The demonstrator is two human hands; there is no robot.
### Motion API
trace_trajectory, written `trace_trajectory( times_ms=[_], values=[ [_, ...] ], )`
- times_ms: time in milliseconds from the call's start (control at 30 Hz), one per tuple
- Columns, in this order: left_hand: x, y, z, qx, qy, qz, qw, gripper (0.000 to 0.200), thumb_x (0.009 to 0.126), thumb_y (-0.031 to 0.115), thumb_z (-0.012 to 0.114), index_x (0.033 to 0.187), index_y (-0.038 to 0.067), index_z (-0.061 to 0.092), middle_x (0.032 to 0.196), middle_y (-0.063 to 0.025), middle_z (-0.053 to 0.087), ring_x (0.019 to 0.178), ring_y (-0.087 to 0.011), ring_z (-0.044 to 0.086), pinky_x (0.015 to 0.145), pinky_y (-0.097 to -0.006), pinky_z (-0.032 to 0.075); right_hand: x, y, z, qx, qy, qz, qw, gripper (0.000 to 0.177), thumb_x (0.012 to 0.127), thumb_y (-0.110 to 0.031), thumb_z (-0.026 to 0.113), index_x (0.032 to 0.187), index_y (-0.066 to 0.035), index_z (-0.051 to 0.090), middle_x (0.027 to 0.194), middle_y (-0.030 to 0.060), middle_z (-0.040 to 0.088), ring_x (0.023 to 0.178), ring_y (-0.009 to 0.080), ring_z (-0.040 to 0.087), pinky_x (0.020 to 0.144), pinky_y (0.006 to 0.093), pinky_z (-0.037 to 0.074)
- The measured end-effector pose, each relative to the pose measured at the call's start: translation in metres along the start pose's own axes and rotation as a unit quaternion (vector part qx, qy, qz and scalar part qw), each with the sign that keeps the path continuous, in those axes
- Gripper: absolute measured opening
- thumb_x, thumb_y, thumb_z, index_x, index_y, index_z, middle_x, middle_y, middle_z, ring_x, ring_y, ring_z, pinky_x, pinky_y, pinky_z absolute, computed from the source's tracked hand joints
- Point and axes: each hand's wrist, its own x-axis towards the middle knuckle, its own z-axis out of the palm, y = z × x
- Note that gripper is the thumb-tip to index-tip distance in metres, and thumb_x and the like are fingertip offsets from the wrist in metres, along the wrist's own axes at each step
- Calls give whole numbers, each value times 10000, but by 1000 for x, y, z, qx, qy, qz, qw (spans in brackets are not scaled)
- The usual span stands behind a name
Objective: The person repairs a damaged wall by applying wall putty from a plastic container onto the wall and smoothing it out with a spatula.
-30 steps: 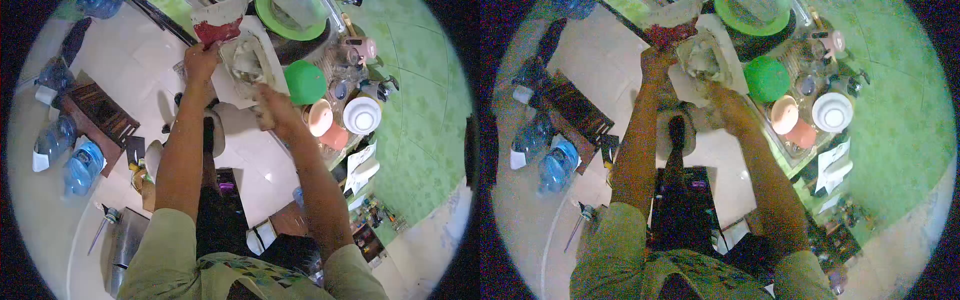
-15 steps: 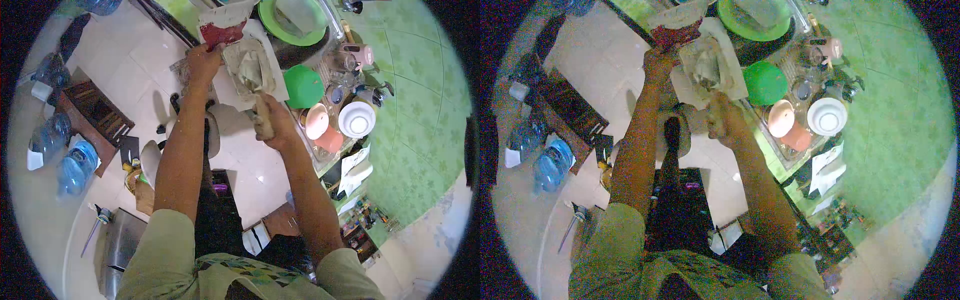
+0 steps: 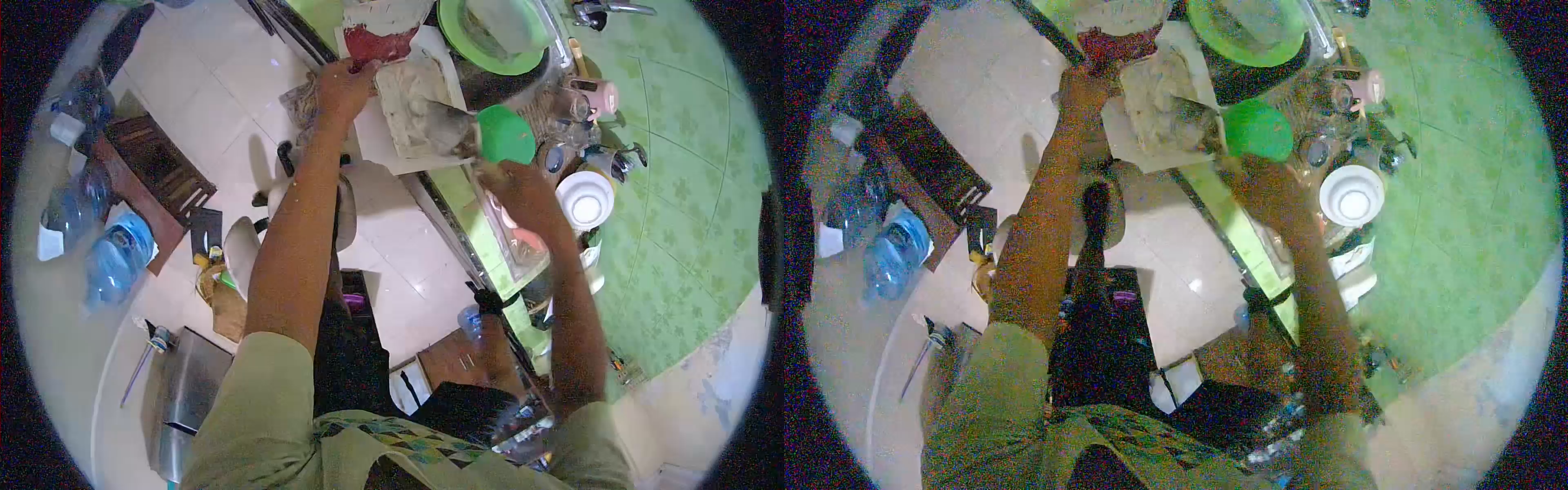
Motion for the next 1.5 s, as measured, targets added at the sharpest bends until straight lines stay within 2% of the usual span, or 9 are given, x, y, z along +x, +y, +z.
trace_trajectory(
  times_ms=[33,67,567,833,933,1000,1133,1200,1500],
  values=[
    [2,-5,0,54,7,36,998,246,836,255,687,912,21,697,678,-100,680,557,-184,656,555,-308,509,1,20,-9,-193,131,-214,948,336,870,-381,602,967,-63,650,755,148,638,713,354,628,631,465,496],
    [-1,0,0,54,8,34,998,246,836,255,687,912,21,697,678,-100,680,557,-184,656,555,-308,509,-7,-27,-78,-40,10,-65,997,313,851,-397,615,877,-94,688,710,152,638,710,354,633,646,473,493],
    [1,8,-6,-139,-63,-42,987,306,831,232,708,960,-43,673,813,-121,694,628,-174,671,548,-281,558,120,-27,-103,-219,70,-247,941,408,689,-467,730,766,-68,700,733,172,657,717,347,651,703,472,515],
    [-2,8,-7,-42,-80,-14,996,274,857,195,684,992,-42,662,825,-92,691,649,-153,648,581,-301,555,115,3,-98,-133,-40,-98,985,532,793,-586,609,839,-66,713,786,190,666,748,344,661,755,448,513],
    [-6,15,-7,-127,-73,-21,989,277,859,197,681,980,-52,659,790,-86,681,631,-160,641,589,-299,551,98,55,-14,-304,56,-303,902,422,867,-392,585,1139,-70,593,788,189,624,718,353,640,714,496,493],
    [-11,31,-11,-174,-66,-72,980,279,860,197,678,976,-55,657,785,-86,676,629,-166,640,589,-301,550,63,22,-12,153,-230,-32,960,523,819,-233,609,1309,-104,483,818,208,618,755,374,612,683,482,497],
    [-4,22,-7,-71,-34,-99,992,294,838,210,700,946,-60,661,760,-114,674,639,-165,648,561,-302,554,18,19,-17,105,-108,-262,953,501,834,-290,601,1265,-47,520,855,159,638,726,314,617,549,402,490],
    [-6,12,2,-240,6,-68,968,331,815,233,723,927,-72,659,717,-143,670,608,-176,661,536,-302,553,11,3,-34,473,-241,211,821,421,868,-362,584,1139,-40,581,815,68,616,633,186,585,503,316,458],
    [-5,18,-1,-144,-17,-95,985,334,830,227,704,992,-60,650,757,-133,694,579,-203,666,570,-289,538,30,-38,43,630,-144,158,747,348,895,-430,559,948,-87,571,795,-10,539,516,86,456,384,258,337]
  ],
)
